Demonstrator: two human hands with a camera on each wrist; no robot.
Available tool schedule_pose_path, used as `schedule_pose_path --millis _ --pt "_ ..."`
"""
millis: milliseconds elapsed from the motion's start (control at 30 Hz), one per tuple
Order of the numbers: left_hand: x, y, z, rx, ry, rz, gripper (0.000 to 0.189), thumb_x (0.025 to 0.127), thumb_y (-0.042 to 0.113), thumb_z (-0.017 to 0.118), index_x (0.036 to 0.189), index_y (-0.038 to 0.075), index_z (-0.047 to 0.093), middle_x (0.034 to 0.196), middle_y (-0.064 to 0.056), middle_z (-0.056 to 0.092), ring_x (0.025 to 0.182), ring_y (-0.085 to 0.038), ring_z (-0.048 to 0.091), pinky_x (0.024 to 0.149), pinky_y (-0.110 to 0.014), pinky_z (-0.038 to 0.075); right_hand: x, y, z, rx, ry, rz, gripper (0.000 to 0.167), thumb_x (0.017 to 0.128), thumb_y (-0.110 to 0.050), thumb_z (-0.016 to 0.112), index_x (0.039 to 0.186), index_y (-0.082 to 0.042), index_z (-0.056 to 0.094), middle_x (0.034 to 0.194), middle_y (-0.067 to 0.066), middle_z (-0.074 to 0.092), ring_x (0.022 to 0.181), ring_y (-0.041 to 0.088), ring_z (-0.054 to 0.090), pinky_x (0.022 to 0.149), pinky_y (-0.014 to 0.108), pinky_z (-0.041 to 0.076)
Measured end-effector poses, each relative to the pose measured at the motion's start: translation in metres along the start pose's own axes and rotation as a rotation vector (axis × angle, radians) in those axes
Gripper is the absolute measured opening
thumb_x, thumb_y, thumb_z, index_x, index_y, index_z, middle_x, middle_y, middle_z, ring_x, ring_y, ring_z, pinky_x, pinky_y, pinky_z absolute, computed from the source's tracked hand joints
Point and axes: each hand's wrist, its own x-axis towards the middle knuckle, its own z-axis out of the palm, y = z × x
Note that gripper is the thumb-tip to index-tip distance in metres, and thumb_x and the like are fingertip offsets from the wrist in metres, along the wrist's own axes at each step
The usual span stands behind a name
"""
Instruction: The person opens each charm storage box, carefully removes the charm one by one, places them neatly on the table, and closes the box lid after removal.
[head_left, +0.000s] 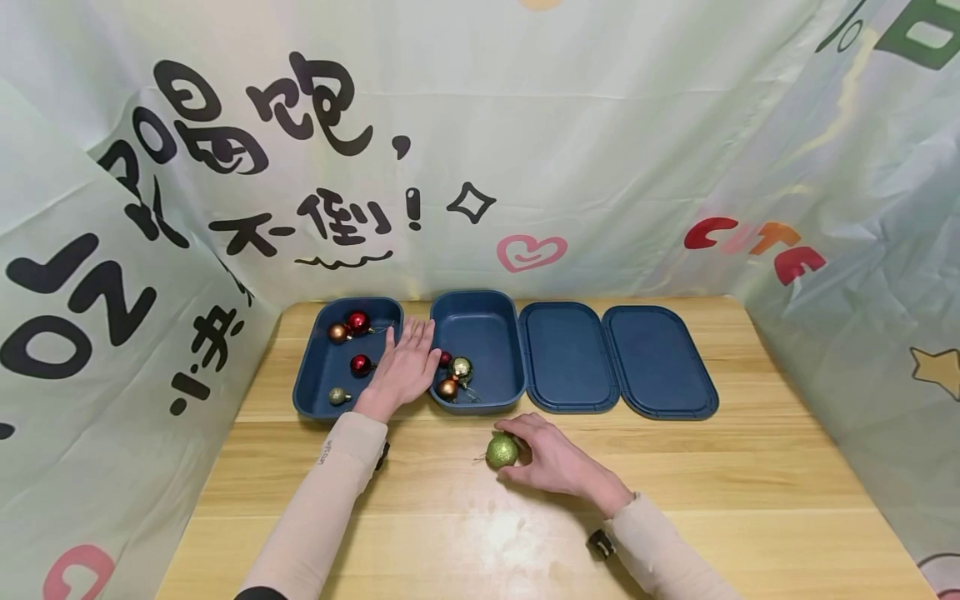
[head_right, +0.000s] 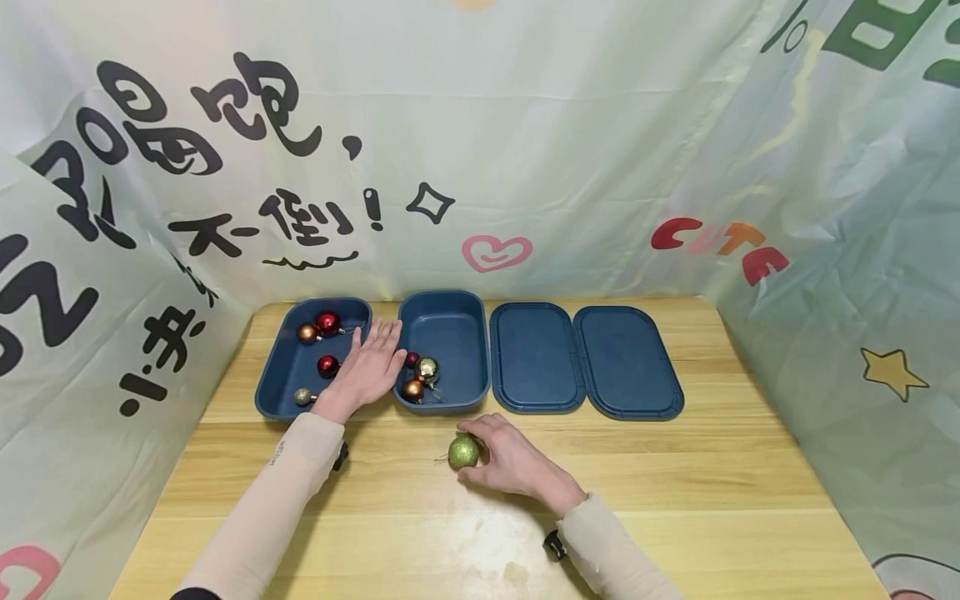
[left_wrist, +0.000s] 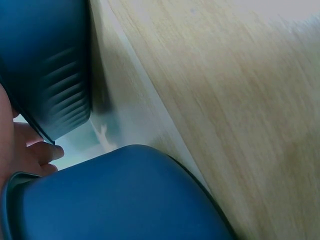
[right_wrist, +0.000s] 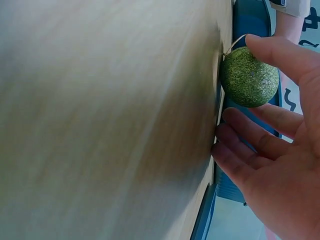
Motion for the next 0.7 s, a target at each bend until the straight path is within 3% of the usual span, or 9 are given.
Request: schedule_pose_path --millis 267,700 --pt "0.0006 0.0006 -0.0004 -0.007 0.001 0.0 0.062 0.116 0.036 0.032 0.169 0.006 0.02 0.175 -0.017 0.022 0.166 -0.035 0.007 0.13 -0.067 0.005 -0.0003 0.0004 -0.0002 0.013 0.004 0.007 0.054 0.082 -0.019 0.089 0.13 -0.003 0.07 0.116 0.004 0.072 0.102 0.014 0.064 0.088 0.028 0.058" --pt "0.0004 0.0015 -0.0006 0.008 0.011 0.004 0.062 0.116 0.035 0.032 0.168 0.004 0.021 0.174 -0.018 0.024 0.165 -0.038 0.013 0.129 -0.068 0.007 0.0004 -0.001 -0.0048 0.023 -0.02 0.016 0.064 0.081 -0.019 0.089 0.138 0.0 0.065 0.124 0.009 0.071 0.11 0.019 0.066 0.096 0.035 0.059"
